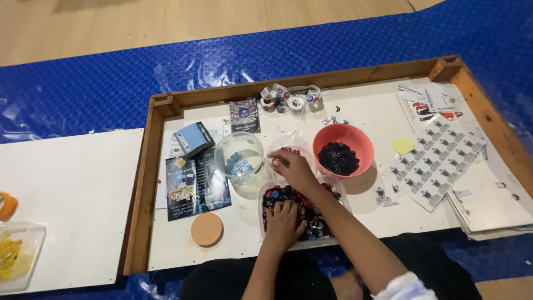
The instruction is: The person sits on the floor and sorts a mixed pile of buttons by hand, picking individual buttons from a central container and placing them into separate bowls based on color. The person handles red, black, and blue buttons, moving them into corresponding bowls.
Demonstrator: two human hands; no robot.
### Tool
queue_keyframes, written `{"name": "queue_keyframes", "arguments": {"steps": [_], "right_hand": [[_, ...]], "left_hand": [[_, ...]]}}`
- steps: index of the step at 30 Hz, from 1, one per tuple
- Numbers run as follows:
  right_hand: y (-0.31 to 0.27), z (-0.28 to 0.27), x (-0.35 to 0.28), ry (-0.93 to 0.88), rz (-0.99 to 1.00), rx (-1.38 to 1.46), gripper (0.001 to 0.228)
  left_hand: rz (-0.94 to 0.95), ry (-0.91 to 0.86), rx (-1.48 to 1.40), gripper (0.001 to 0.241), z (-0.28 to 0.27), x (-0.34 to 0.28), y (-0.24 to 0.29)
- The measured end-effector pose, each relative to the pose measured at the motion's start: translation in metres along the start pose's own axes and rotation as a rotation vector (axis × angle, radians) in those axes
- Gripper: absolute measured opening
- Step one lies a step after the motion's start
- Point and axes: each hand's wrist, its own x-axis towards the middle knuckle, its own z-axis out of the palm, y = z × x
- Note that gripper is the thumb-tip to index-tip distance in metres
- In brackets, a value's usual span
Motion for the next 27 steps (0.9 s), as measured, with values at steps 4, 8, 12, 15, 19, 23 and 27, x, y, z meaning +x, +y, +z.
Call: {"name": "queue_keyframes", "arguments": {"steps": [4, 8, 12, 15, 19, 23, 27], "right_hand": [[0.073, -0.008, -0.033, 0.106, -0.050, -0.237, 0.025], [0.134, -0.012, -0.070, -0.003, 0.009, -0.414, 0.014], [0.162, -0.023, -0.090, -0.059, 0.150, -0.608, 0.020], [0.187, -0.023, -0.086, 0.018, 0.023, -0.735, 0.019], [0.163, -0.016, -0.085, 0.070, -0.056, -0.757, 0.017], [0.179, -0.005, -0.077, 0.028, -0.073, -0.648, 0.017], [0.178, -0.020, -0.080, 0.036, 0.054, -0.549, 0.014]], "left_hand": [[-0.002, 0.027, 0.070, 0.052, 0.002, 0.002, 0.003], [-0.043, 0.013, 0.088, 0.056, 0.001, 0.001, 0.004], [-0.129, -0.175, 0.028, 0.042, -0.037, 0.004, 0.019], [-0.143, -0.071, 0.034, 0.028, -0.029, 0.006, 0.017], [-0.070, 0.057, 0.061, 0.017, -0.019, 0.005, 0.014], [-0.013, 0.142, 0.075, 0.035, -0.002, 0.006, 0.010], [0.008, 0.044, 0.030, 0.027, -0.006, 0.004, 0.009]]}}
